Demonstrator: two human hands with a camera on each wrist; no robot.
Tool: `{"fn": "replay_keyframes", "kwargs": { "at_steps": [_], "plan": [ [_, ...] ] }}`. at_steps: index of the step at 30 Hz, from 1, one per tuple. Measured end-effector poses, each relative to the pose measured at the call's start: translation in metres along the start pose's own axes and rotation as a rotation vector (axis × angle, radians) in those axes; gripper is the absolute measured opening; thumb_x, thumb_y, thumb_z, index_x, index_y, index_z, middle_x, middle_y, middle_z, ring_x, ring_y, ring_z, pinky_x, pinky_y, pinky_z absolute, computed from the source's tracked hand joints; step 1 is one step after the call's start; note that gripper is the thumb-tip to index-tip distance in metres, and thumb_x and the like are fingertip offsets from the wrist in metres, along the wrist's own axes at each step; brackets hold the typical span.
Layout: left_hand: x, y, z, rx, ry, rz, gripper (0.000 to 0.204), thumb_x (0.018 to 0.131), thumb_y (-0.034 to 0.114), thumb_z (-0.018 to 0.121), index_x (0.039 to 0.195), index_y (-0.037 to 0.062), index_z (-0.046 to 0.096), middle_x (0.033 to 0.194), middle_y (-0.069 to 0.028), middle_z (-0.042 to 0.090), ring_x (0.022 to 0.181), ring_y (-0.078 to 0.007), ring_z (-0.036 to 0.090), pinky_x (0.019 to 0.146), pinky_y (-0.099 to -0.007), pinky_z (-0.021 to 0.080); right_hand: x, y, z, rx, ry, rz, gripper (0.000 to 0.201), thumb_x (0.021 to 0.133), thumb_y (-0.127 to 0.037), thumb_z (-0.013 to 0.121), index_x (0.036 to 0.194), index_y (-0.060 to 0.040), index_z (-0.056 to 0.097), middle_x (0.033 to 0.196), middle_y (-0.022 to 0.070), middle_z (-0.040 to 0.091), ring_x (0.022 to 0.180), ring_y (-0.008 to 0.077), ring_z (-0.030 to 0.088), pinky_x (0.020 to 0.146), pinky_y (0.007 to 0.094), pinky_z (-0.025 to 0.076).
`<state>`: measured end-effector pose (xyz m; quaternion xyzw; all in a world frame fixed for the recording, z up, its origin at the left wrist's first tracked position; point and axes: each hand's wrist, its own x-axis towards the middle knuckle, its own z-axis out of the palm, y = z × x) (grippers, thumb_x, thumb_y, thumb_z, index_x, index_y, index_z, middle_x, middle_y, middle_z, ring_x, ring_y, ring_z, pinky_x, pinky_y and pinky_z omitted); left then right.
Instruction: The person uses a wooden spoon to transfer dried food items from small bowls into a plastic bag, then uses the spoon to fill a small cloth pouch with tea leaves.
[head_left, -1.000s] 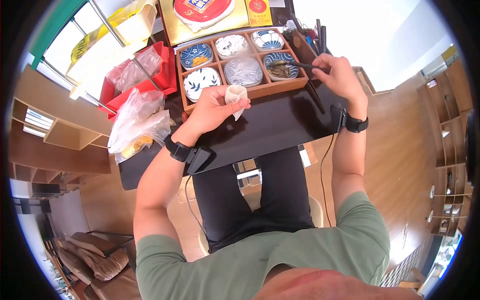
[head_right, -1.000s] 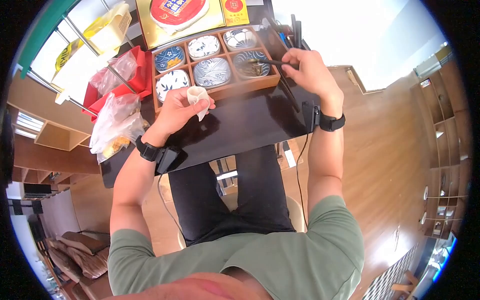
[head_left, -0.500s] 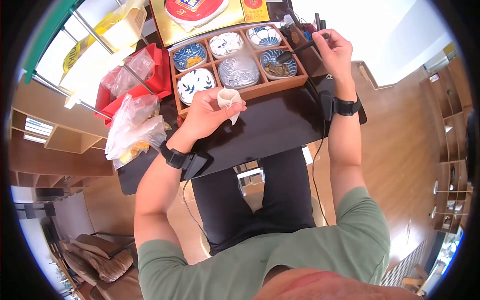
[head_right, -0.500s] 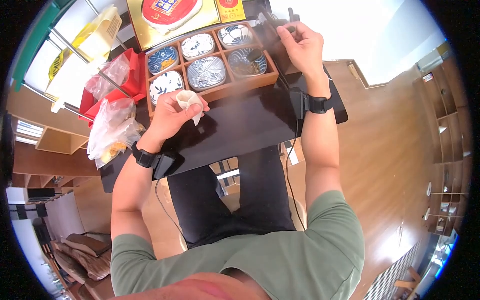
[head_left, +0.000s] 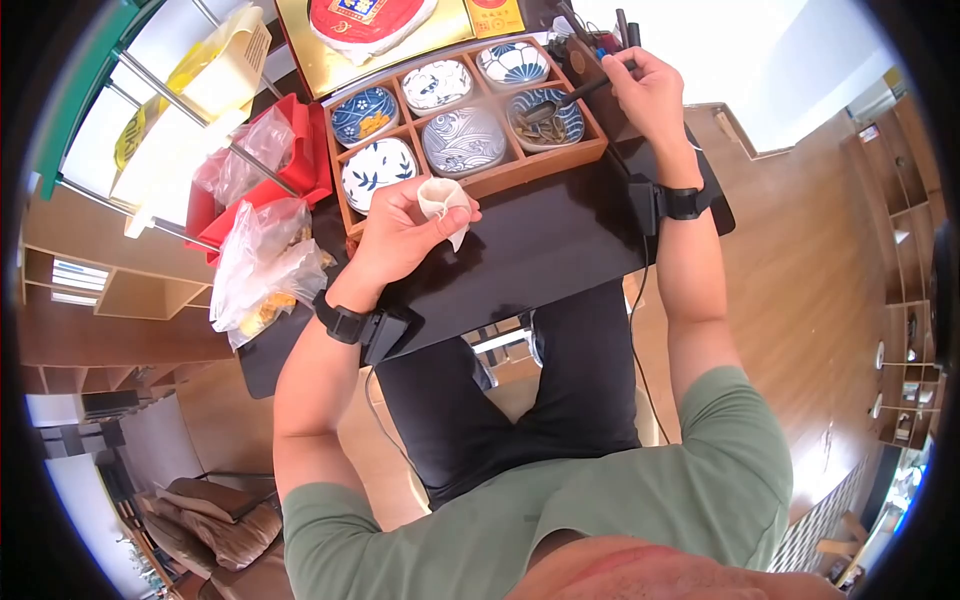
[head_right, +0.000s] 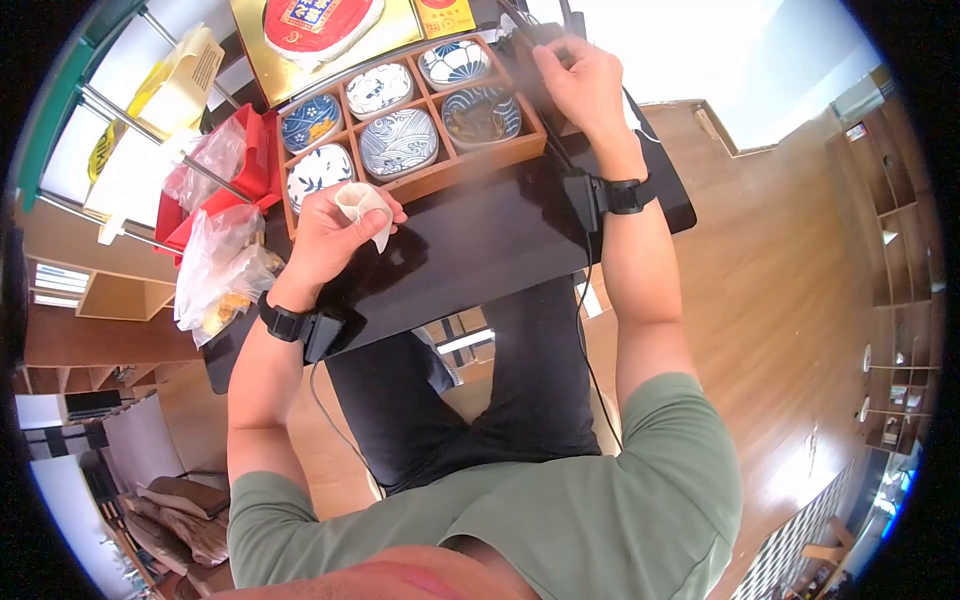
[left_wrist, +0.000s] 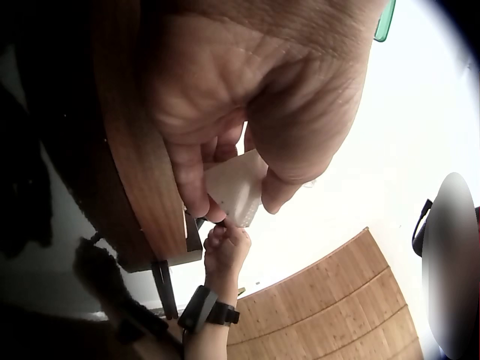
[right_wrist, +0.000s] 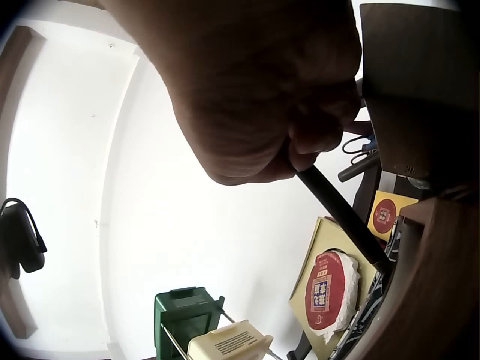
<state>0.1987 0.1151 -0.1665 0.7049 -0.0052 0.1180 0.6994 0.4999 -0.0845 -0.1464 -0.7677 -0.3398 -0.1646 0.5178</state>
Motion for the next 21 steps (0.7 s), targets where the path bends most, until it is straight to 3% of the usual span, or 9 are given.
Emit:
{"fn": "replay_keyframes", "kwargs": {
  "at_steps": [2,4,7,8,10,21],
  "plan": [
    [0.0002,0.0005,-0.0002,0.011,0.003,0.005,0.021,0.094,0.019,0.074,0.102,-0.0003,0.070,0.094,-0.0078,0.073,0.085,-0.0129,0.067,0.076,-0.0276,0.053,0.0007,0.0080,0.0011,-0.004,-0.008,0.006,0.020,0.089,-0.026,0.072,0.088,-0.0062,0.074,0.056,0.0036,0.063,0.050,0.0101,0.054,0.051,0.0279,0.044],
    [0.0003,0.0013,0.0000,0.021,0.011,0.011,0.022,0.094,0.020,0.074,0.102,-0.0003,0.070,0.094,-0.0080,0.073,0.085,-0.0130,0.067,0.076,-0.0276,0.054,0.0010,0.0102,0.0025,-0.001,-0.009,-0.036,0.018,0.094,-0.023,0.072,0.091,-0.0053,0.072,0.062,-0.0040,0.061,0.053,0.0009,0.050,0.046,0.0191,0.036],
    [0.0007,0.0018,-0.0009,0.024,0.002,-0.007,0.023,0.094,0.020,0.074,0.102,-0.0006,0.071,0.094,-0.0082,0.073,0.085,-0.0133,0.067,0.076,-0.0279,0.054,0.0006,0.0086,0.0038,0.045,-0.024,-0.013,0.018,0.095,-0.023,0.072,0.092,-0.0055,0.072,0.062,-0.0040,0.060,0.053,0.0008,0.049,0.047,0.0183,0.035],
    [0.0008,0.0011,-0.0018,0.011,-0.009,-0.015,0.019,0.094,0.015,0.074,0.104,-0.0006,0.070,0.095,-0.0073,0.074,0.087,-0.0126,0.068,0.079,-0.0273,0.055,0.0002,0.0071,0.0031,0.047,-0.026,-0.015,0.018,0.095,-0.023,0.072,0.092,-0.0055,0.072,0.062,-0.0040,0.060,0.053,0.0008,0.049,0.047,0.0183,0.035],
    [0.0008,-0.0001,-0.0027,-0.001,-0.019,-0.020,0.016,0.094,0.011,0.073,0.106,-0.0006,0.070,0.096,-0.0064,0.074,0.090,-0.0119,0.070,0.081,-0.0267,0.056,0.0001,0.0027,0.0008,0.075,-0.037,0.067,0.021,0.091,-0.027,0.071,0.091,-0.0062,0.074,0.061,0.0034,0.066,0.054,0.0086,0.057,0.052,0.0267,0.045],
    [0.0010,-0.0009,-0.0008,0.028,-0.025,-0.029,0.017,0.095,0.016,0.073,0.103,0.0004,0.071,0.096,-0.0083,0.073,0.087,-0.0132,0.067,0.077,-0.0280,0.055,0.0019,0.0074,0.0012,0.104,-0.052,0.088,0.022,0.091,-0.028,0.071,0.090,-0.0059,0.074,0.062,0.0018,0.066,0.055,0.0070,0.058,0.052,0.0250,0.045]
  ]
}}
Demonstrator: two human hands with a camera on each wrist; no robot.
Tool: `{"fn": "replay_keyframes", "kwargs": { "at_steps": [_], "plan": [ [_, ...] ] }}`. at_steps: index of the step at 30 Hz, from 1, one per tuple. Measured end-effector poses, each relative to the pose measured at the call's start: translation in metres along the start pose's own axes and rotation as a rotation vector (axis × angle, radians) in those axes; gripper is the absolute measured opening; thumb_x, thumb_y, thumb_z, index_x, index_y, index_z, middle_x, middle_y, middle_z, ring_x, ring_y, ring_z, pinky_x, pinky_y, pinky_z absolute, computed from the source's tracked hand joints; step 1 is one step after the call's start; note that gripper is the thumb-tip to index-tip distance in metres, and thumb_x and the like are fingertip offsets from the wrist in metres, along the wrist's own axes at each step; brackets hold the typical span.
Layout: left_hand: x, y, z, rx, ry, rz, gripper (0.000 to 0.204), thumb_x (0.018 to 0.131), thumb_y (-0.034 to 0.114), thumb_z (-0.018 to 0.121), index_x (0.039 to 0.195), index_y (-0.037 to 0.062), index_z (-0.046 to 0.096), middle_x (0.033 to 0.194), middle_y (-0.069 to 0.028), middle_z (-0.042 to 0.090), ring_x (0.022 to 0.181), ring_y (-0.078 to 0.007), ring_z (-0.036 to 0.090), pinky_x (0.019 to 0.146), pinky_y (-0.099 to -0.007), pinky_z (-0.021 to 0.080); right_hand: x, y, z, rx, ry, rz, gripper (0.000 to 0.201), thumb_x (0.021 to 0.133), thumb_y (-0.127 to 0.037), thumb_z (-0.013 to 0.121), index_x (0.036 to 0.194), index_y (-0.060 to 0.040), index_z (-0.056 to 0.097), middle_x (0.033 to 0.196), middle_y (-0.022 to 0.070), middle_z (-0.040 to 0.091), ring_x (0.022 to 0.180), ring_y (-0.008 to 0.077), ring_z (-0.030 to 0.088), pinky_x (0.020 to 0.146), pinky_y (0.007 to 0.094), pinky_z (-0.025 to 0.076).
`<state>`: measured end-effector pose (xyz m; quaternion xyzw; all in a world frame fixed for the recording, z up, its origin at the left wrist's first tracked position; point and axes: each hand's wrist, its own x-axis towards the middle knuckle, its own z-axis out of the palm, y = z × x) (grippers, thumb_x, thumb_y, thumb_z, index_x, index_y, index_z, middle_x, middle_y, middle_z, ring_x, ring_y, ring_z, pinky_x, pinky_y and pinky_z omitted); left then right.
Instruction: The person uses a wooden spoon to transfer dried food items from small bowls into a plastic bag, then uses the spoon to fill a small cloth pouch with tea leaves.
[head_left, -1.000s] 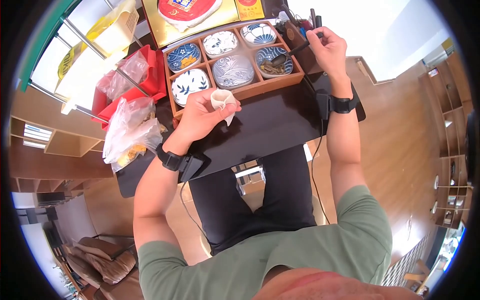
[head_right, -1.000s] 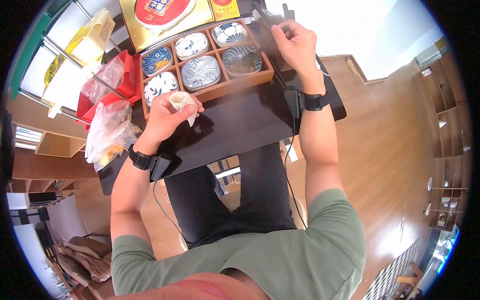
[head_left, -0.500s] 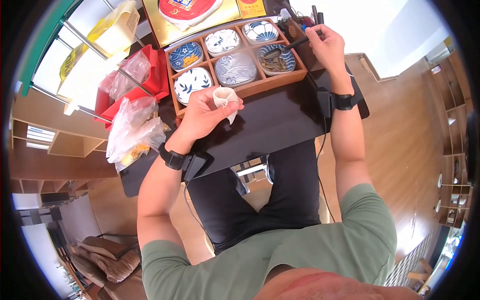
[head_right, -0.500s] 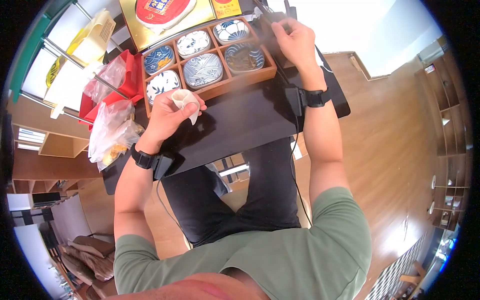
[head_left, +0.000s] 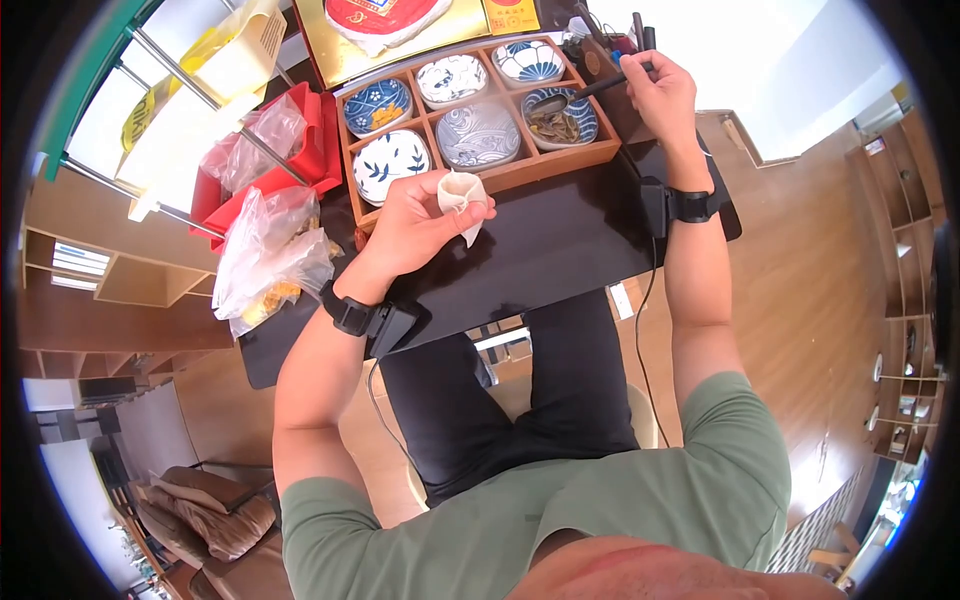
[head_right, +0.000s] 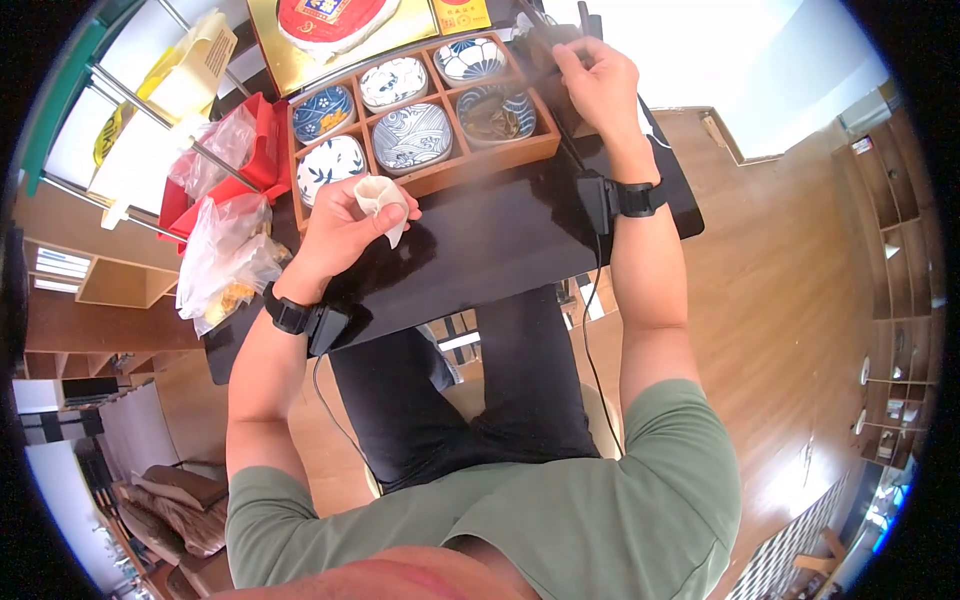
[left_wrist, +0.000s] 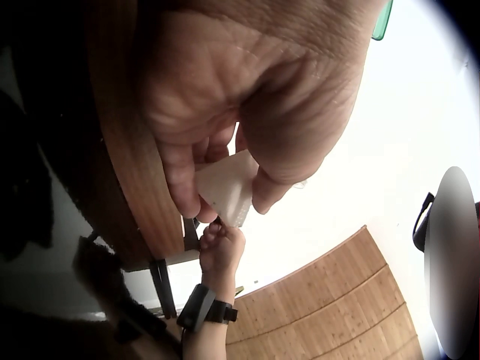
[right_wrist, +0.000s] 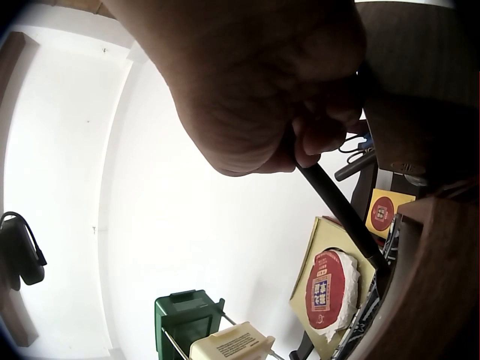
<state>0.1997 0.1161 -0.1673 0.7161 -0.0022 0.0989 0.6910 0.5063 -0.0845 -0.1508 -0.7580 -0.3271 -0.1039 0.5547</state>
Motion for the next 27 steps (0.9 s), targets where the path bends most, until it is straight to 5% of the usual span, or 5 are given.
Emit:
{"fn": "replay_keyframes", "kwargs": {
  "at_steps": [6,13,20,27],
  "plan": [
    [0.000,-0.002,0.003,0.008,0.004,-0.039,0.016,0.096,0.013,0.071,0.106,0.0004,0.071,0.097,-0.0070,0.074,0.084,-0.0105,0.067,0.075,-0.0266,0.054,0.002,-0.005,-0.003,0.154,0.040,0.092,0.022,0.091,-0.026,0.072,0.087,-0.0040,0.073,0.063,0.0000,0.065,0.053,0.0061,0.055,0.050,0.0225,0.042],
    [0.003,-0.006,0.004,0.020,-0.080,-0.072,0.014,0.099,0.010,0.066,0.107,0.0002,0.070,0.098,-0.0055,0.074,0.085,-0.0090,0.066,0.076,-0.0255,0.053,-0.017,-0.043,0.000,0.785,-0.093,0.156,0.011,0.096,-0.012,0.070,0.094,-0.0006,0.069,0.060,-0.0006,0.054,0.047,0.0060,0.044,0.043,0.0217,0.030],
    [0.005,-0.009,0.005,0.007,-0.130,-0.073,0.015,0.099,0.010,0.066,0.110,0.0007,0.068,0.098,-0.0034,0.073,0.086,-0.0080,0.065,0.077,-0.0241,0.052,-0.041,-0.062,0.014,0.803,-0.310,0.125,0.012,0.096,-0.014,0.071,0.096,-0.0022,0.068,0.061,-0.0012,0.056,0.049,0.0044,0.046,0.044,0.0196,0.032],
    [0.006,-0.013,0.007,-0.022,-0.147,-0.077,0.014,0.098,0.009,0.068,0.110,0.0018,0.068,0.097,-0.0024,0.072,0.086,-0.0064,0.064,0.076,-0.0234,0.051,-0.046,-0.063,0.014,0.738,-0.303,-0.059,0.011,0.096,-0.014,0.070,0.097,-0.0032,0.067,0.065,-0.0018,0.058,0.051,0.0037,0.047,0.045,0.0184,0.033]
  ]
}}
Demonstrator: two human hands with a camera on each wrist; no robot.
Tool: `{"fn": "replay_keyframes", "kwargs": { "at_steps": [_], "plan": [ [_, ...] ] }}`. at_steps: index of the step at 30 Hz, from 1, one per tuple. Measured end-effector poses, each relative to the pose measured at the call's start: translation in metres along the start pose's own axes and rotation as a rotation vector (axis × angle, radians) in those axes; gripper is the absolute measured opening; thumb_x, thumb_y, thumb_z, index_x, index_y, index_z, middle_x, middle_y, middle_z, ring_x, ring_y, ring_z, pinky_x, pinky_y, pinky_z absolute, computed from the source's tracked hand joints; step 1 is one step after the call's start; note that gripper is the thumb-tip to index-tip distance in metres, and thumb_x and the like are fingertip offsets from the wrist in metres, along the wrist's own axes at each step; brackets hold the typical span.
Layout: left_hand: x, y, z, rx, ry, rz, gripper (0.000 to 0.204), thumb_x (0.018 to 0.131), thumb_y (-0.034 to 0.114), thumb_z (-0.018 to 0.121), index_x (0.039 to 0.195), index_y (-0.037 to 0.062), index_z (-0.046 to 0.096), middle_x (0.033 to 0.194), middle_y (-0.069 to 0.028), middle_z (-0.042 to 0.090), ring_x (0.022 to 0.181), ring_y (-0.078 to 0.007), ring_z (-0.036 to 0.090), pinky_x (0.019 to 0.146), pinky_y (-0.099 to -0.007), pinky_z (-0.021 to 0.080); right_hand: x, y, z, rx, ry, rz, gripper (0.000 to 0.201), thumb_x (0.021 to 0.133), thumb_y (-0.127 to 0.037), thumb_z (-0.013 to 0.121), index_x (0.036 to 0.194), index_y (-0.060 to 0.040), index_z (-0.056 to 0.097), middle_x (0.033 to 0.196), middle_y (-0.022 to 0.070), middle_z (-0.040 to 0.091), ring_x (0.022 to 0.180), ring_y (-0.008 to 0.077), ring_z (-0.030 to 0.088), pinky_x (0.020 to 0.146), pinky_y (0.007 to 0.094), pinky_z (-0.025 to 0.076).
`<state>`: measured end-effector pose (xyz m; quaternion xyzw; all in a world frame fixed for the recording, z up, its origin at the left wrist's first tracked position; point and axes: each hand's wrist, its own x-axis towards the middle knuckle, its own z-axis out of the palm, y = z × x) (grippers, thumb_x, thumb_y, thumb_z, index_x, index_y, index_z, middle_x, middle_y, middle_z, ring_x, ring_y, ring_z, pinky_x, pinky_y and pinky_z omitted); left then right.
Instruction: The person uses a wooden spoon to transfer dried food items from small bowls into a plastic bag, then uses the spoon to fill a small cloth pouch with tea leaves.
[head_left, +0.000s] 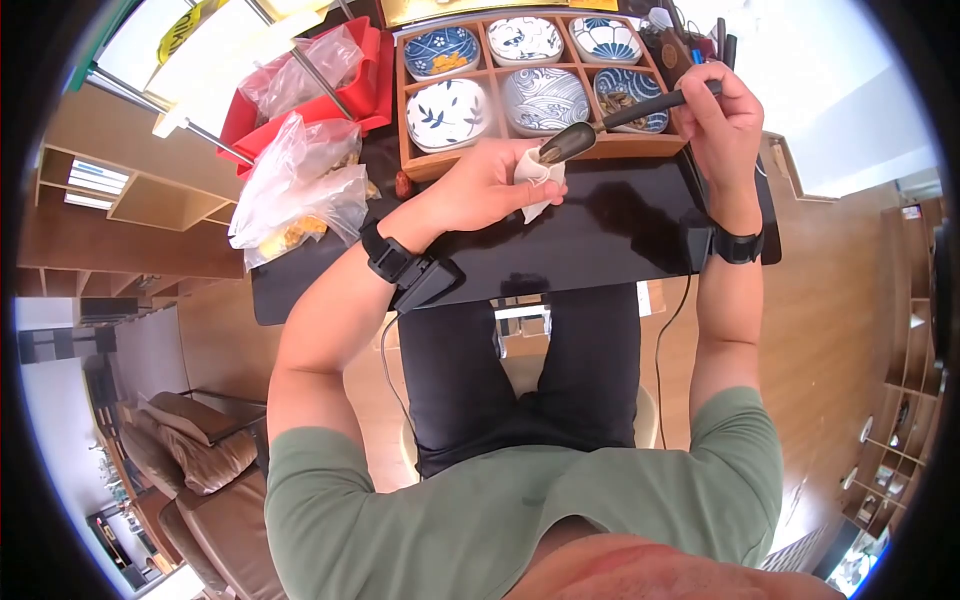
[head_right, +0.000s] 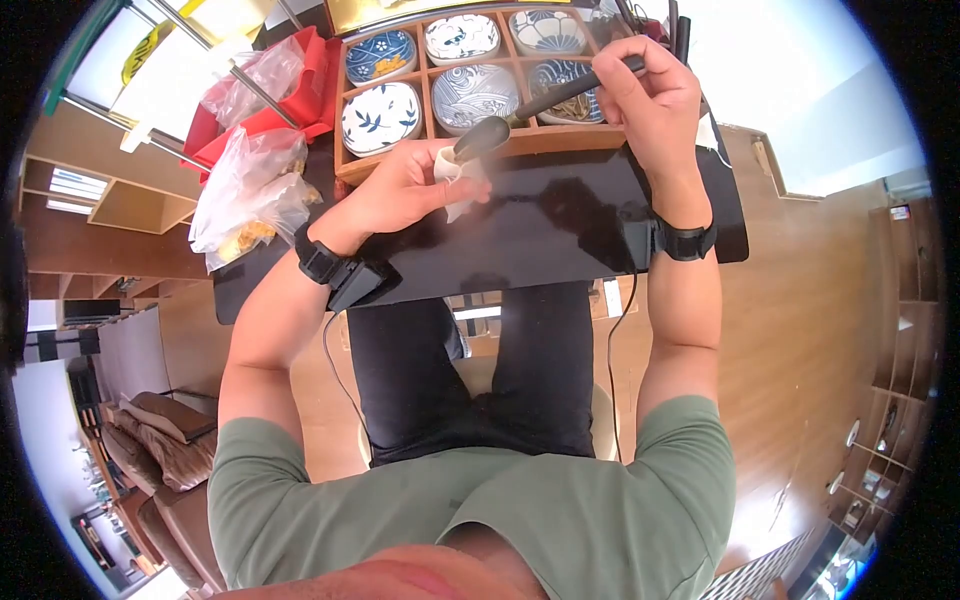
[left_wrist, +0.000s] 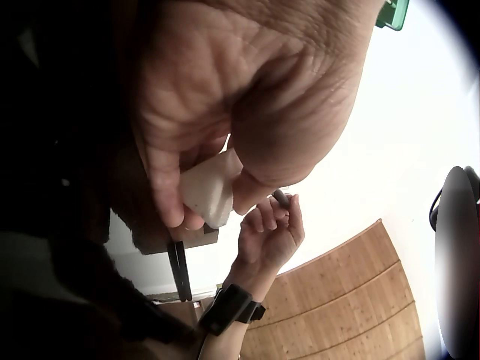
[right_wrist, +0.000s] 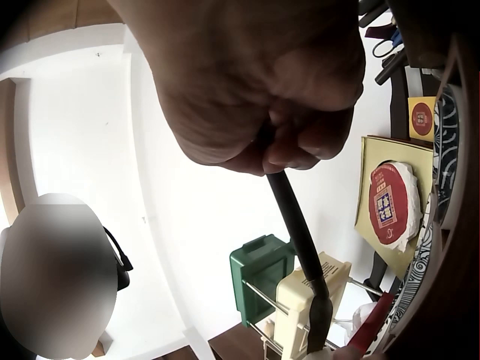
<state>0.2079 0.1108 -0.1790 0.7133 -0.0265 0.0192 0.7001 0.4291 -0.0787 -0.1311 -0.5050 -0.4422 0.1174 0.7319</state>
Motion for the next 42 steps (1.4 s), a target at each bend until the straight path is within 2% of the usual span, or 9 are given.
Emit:
{"fn": "replay_keyframes", "kwargs": {
  "at_steps": [5,9,12,15,19,22,24,40,42],
  "plan": [
    [0.000,0.000,-0.001,0.012,-0.005,0.015,0.014,0.099,0.009,0.066,0.111,0.0019,0.067,0.098,-0.0027,0.072,0.087,-0.0066,0.064,0.076,-0.0233,0.051,-0.002,-0.003,-0.002,0.042,-0.263,-0.256,0.009,0.098,-0.009,0.067,0.098,-0.0005,0.066,0.075,0.0042,0.061,0.062,0.0077,0.053,0.054,0.0218,0.040],
    [-0.001,0.001,-0.003,-0.015,-0.012,0.001,0.011,0.100,0.008,0.063,0.109,0.0025,0.066,0.096,-0.0030,0.072,0.087,-0.0069,0.064,0.074,-0.0231,0.050,0.004,-0.004,-0.006,0.070,-0.360,-0.323,0.010,0.099,-0.008,0.064,0.099,0.0016,0.065,0.075,0.0062,0.060,0.064,0.0095,0.053,0.055,0.0242,0.042],
    [-0.002,0.008,-0.001,-0.012,0.018,-0.049,0.009,0.100,0.009,0.063,0.107,0.0027,0.065,0.098,-0.0044,0.071,0.088,-0.0095,0.065,0.074,-0.0251,0.054,0.008,-0.002,-0.012,0.213,-0.196,-0.302,0.012,0.101,-0.008,0.062,0.099,0.0028,0.065,0.072,0.0054,0.059,0.060,0.0094,0.050,0.053,0.0251,0.041],
    [-0.003,0.008,0.001,-0.102,0.063,-0.034,0.010,0.100,0.010,0.064,0.106,0.0022,0.063,0.100,-0.0065,0.070,0.091,-0.0136,0.067,0.076,-0.0286,0.058,0.020,0.008,-0.035,0.073,0.314,-0.309,0.014,0.102,-0.011,0.062,0.094,0.0005,0.064,0.067,-0.0002,0.055,0.053,0.0065,0.044,0.049,0.0232,0.036],
    [-0.004,0.010,0.002,-0.163,0.098,-0.018,0.013,0.099,0.012,0.065,0.105,0.0010,0.063,0.099,-0.0094,0.069,0.092,-0.0171,0.068,0.079,-0.0317,0.060,0.024,0.018,-0.053,-0.305,0.438,-0.343,0.019,0.101,-0.016,0.063,0.090,-0.0008,0.066,0.070,-0.0046,0.056,0.060,0.0050,0.048,0.055,0.0219,0.038],
    [-0.004,0.009,0.000,-0.143,0.086,0.001,0.016,0.099,0.015,0.067,0.105,0.0010,0.063,0.099,-0.0099,0.069,0.091,-0.0172,0.068,0.078,-0.0321,0.060,0.023,0.016,-0.049,-0.590,0.413,-0.431,0.020,0.099,-0.017,0.064,0.088,-0.0005,0.067,0.067,-0.0022,0.060,0.060,0.0066,0.051,0.056,0.0243,0.042],
    [-0.003,0.008,-0.001,-0.133,0.079,0.008,0.017,0.099,0.016,0.067,0.104,0.0011,0.063,0.099,-0.0100,0.069,0.091,-0.0171,0.068,0.078,-0.0320,0.060,0.018,0.010,-0.045,-0.710,0.379,-0.338,0.021,0.097,-0.020,0.066,0.087,-0.0015,0.068,0.061,0.0011,0.061,0.057,0.0079,0.052,0.055,0.0265,0.044],
    [-0.005,0.009,-0.003,-0.095,0.079,0.023,0.021,0.098,0.021,0.069,0.104,0.0017,0.064,0.098,-0.0100,0.070,0.087,-0.0166,0.068,0.077,-0.0311,0.059,0.025,0.031,-0.051,-0.837,0.322,-0.090,0.024,0.094,-0.028,0.067,0.089,-0.0043,0.072,0.058,0.0090,0.059,0.053,0.0146,0.051,0.054,0.0318,0.043],
    [-0.005,0.009,-0.002,-0.091,0.076,0.020,0.021,0.098,0.021,0.069,0.104,0.0018,0.064,0.098,-0.0098,0.070,0.088,-0.0165,0.068,0.077,-0.0310,0.059,0.025,0.035,-0.049,-0.843,0.328,-0.199,0.025,0.097,-0.025,0.068,0.086,-0.0028,0.069,0.059,-0.0071,0.048,0.055,0.0024,0.038,0.049,0.0235,0.030]
  ]
}}
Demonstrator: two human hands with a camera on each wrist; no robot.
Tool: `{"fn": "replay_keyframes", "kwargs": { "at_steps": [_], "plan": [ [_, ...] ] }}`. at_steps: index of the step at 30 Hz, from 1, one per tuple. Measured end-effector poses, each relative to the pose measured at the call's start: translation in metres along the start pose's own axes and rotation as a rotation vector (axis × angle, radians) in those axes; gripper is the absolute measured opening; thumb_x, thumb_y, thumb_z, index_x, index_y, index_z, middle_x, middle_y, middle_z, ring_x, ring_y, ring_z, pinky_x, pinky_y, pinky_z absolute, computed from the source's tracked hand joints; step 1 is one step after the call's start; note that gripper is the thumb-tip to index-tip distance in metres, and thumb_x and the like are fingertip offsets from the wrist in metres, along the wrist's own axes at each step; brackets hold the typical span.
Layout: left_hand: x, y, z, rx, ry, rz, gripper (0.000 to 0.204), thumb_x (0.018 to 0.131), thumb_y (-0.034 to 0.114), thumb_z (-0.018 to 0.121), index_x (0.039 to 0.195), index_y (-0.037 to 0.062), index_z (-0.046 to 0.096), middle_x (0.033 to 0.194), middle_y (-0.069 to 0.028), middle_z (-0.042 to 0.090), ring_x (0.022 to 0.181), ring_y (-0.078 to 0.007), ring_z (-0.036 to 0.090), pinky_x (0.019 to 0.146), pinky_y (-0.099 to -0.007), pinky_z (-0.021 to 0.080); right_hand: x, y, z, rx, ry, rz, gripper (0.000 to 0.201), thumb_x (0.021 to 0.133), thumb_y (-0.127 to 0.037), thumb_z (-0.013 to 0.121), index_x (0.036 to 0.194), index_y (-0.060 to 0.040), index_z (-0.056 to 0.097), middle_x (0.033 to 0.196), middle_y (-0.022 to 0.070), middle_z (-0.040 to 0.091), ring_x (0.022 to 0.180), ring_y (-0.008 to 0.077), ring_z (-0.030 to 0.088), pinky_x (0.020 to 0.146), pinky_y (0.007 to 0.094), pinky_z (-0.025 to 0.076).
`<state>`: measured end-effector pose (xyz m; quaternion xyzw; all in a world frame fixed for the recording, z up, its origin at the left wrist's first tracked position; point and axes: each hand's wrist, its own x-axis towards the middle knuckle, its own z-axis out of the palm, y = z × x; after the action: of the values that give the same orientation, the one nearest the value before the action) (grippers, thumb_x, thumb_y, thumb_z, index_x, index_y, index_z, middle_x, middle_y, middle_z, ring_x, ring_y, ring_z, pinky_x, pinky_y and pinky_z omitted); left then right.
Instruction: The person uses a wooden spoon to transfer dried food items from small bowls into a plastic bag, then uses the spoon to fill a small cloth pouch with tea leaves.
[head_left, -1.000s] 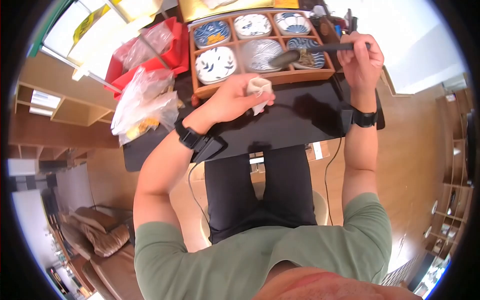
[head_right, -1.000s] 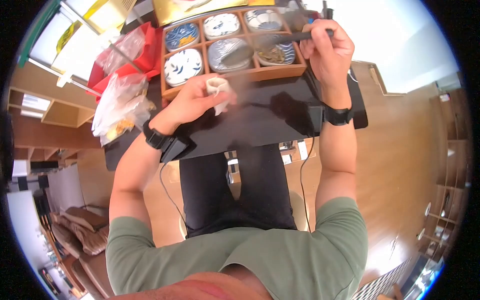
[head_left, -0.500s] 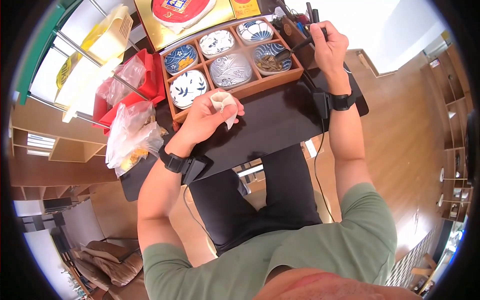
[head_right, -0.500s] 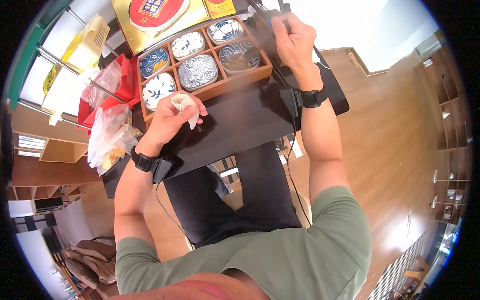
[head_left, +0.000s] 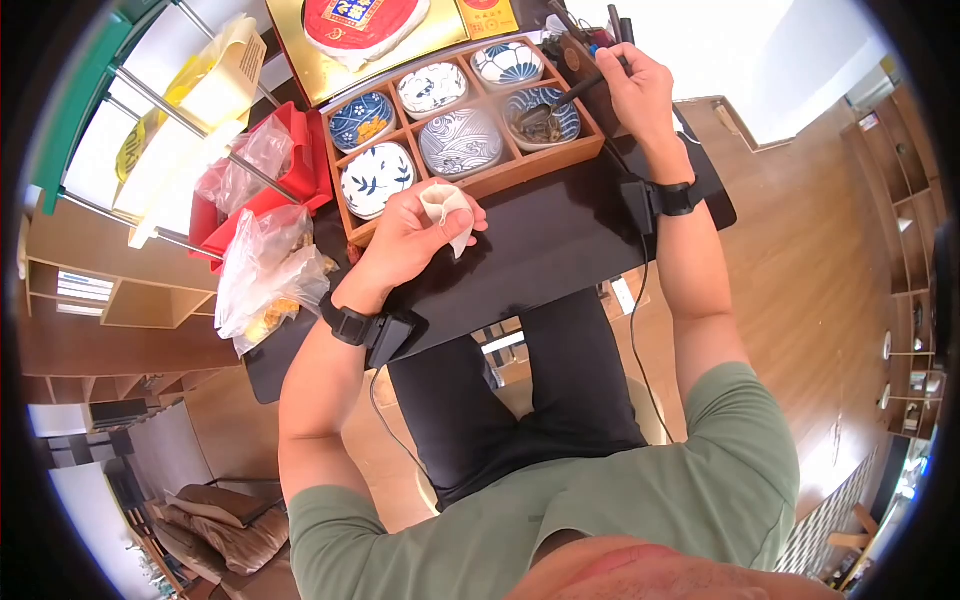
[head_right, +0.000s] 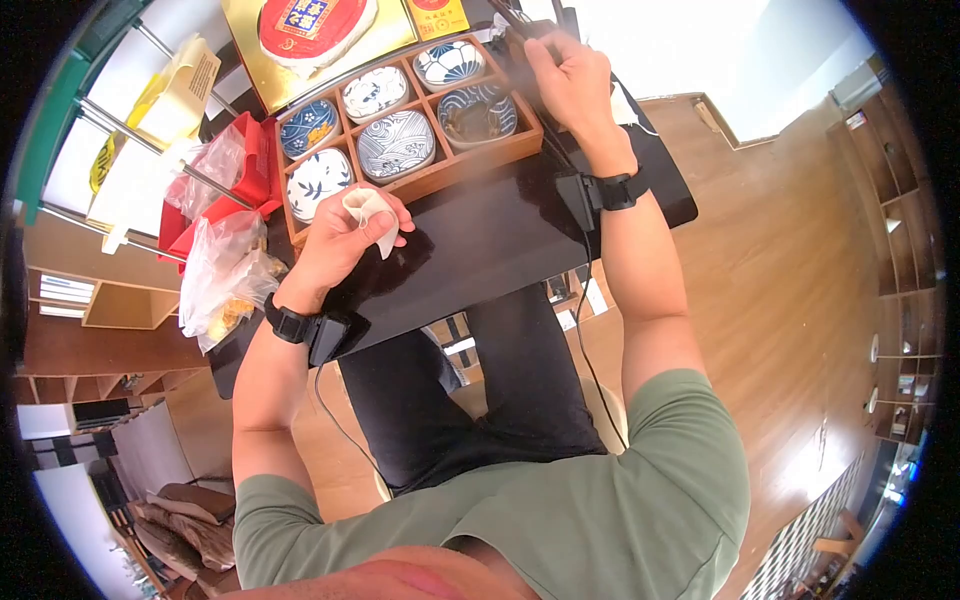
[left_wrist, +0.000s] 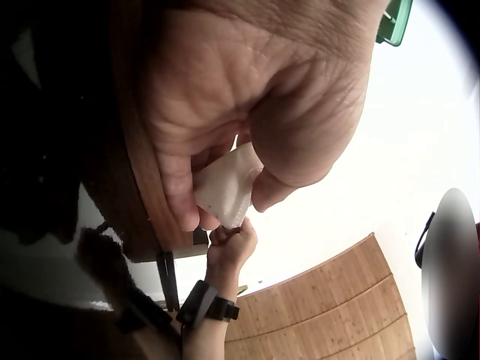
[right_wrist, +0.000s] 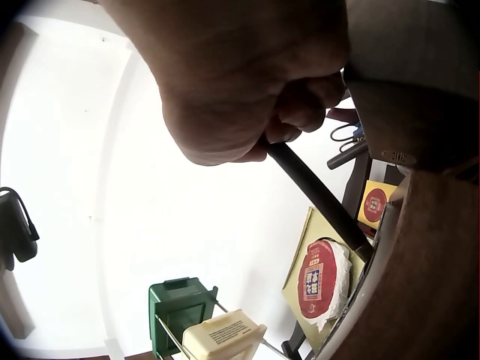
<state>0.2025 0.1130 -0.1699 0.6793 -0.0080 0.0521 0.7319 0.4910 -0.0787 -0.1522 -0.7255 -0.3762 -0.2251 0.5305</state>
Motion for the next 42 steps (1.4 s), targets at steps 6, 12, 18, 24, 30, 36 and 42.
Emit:
{"fn": "replay_keyframes", "kwargs": {
  "at_steps": [6,12,18,24,30,36,42],
  "plan": [
    [-0.001,-0.001,-0.001,-0.022,0.009,0.003,0.021,0.098,0.021,0.070,0.105,0.0017,0.064,0.098,-0.0094,0.069,0.090,-0.0166,0.068,0.078,-0.0311,0.059,0.003,-0.003,-0.005,-0.043,-0.050,0.097,0.026,0.094,-0.030,0.066,0.093,-0.0045,0.071,0.060,0.0139,0.059,0.053,0.0193,0.051,0.056,0.0346,0.045],
    [0.000,-0.003,0.000,-0.046,0.001,0.003,0.020,0.097,0.019,0.070,0.105,0.0014,0.064,0.098,-0.0092,0.069,0.090,-0.0168,0.068,0.078,-0.0317,0.059,0.004,0.006,-0.005,0.004,-0.081,0.107,0.026,0.093,-0.029,0.066,0.094,-0.0027,0.072,0.066,0.0139,0.063,0.060,0.0190,0.054,0.061,0.0332,0.047],
    [-0.001,-0.003,0.000,-0.046,-0.004,0.012,0.017,0.098,0.017,0.069,0.104,0.0016,0.064,0.099,-0.0090,0.069,0.091,-0.0165,0.068,0.078,-0.0313,0.060,0.006,0.012,-0.010,0.074,-0.111,0.187,0.027,0.093,-0.028,0.066,0.094,-0.0014,0.072,0.071,0.0103,0.066,0.067,0.0151,0.057,0.065,0.0316,0.048],
    [0.000,-0.003,0.000,-0.033,-0.006,0.000,0.017,0.098,0.016,0.069,0.105,0.0017,0.064,0.099,-0.0092,0.069,0.091,-0.0164,0.068,0.078,-0.0313,0.060,0.006,0.014,-0.005,0.099,-0.108,0.161,0.028,0.093,-0.028,0.065,0.092,-0.0008,0.073,0.070,0.0078,0.065,0.067,0.0138,0.057,0.065,0.0309,0.048],
    [0.000,-0.003,-0.001,-0.024,-0.009,0.004,0.016,0.098,0.015,0.068,0.105,0.0015,0.064,0.099,-0.0092,0.069,0.091,-0.0164,0.068,0.078,-0.0313,0.059,0.005,0.019,-0.002,0.194,-0.072,0.141,0.022,0.099,-0.022,0.067,0.087,-0.0044,0.069,0.065,-0.0076,0.051,0.056,0.0008,0.041,0.049,0.0189,0.027],
    [0.001,-0.005,-0.003,-0.001,-0.011,-0.044,0.015,0.099,0.014,0.066,0.106,0.0015,0.064,0.099,-0.0088,0.069,0.091,-0.0163,0.068,0.079,-0.0315,0.059,0.008,0.012,-0.007,0.497,-0.048,0.380,0.020,0.093,-0.019,0.069,0.088,0.0000,0.071,0.072,-0.0034,0.060,0.063,0.0049,0.049,0.057,0.0215,0.039],
    [0.001,-0.004,0.003,0.085,-0.027,-0.019,0.014,0.099,0.015,0.067,0.104,0.0024,0.064,0.092,-0.0016,0.069,0.082,-0.0061,0.063,0.072,-0.0237,0.051,0.000,-0.020,-0.008,0.895,-0.079,0.341,0.014,0.097,-0.013,0.068,0.088,-0.0015,0.069,0.073,-0.0023,0.058,0.056,0.0033,0.043,0.051,0.0199,0.032]
  ]
}}
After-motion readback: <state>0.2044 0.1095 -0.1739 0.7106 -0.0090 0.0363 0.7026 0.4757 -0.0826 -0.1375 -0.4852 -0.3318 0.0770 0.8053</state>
